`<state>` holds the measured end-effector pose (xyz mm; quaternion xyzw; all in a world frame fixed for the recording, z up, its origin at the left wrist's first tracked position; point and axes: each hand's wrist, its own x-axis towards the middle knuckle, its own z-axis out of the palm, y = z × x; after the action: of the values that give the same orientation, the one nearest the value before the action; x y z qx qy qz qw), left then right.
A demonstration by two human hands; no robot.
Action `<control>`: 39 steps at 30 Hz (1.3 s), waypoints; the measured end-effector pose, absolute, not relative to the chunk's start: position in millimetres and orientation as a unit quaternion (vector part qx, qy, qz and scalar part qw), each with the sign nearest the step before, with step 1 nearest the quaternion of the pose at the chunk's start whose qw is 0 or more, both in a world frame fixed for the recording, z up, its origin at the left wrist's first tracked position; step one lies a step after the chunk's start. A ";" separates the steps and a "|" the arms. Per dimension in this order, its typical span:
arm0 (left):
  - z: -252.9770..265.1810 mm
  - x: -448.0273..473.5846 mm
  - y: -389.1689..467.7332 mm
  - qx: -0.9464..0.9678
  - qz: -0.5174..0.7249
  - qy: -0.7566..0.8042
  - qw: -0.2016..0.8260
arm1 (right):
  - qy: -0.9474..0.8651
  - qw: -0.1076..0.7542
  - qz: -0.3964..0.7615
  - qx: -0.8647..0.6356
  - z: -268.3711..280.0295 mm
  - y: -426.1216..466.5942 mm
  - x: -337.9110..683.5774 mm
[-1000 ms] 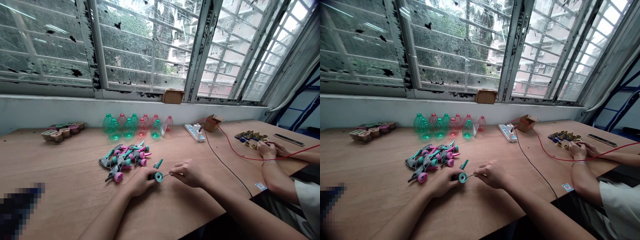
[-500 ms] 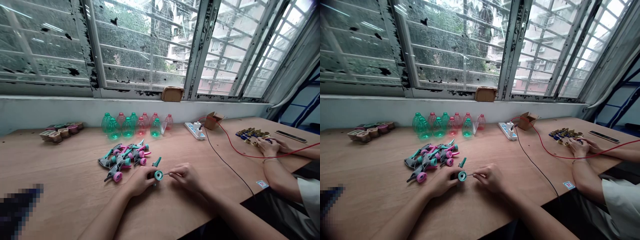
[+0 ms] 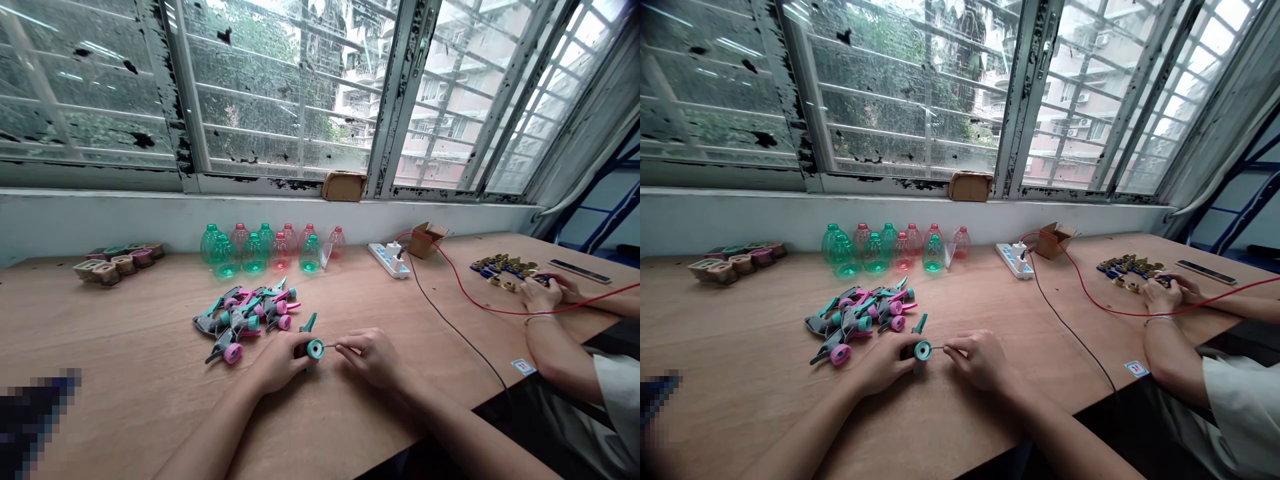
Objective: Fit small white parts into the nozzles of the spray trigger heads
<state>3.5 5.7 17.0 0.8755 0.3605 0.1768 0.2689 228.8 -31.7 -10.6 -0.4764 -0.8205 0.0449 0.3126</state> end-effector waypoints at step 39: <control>15.7 0.6 1.8 0.866 0.190 0.357 0.296 | -0.762 0.265 0.165 -0.568 11.6 29.3 294.9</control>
<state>0.6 1.8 15.7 0.8655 0.3568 0.1898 0.2959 294.9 29.3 11.6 -0.5680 -0.7616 0.1652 0.2646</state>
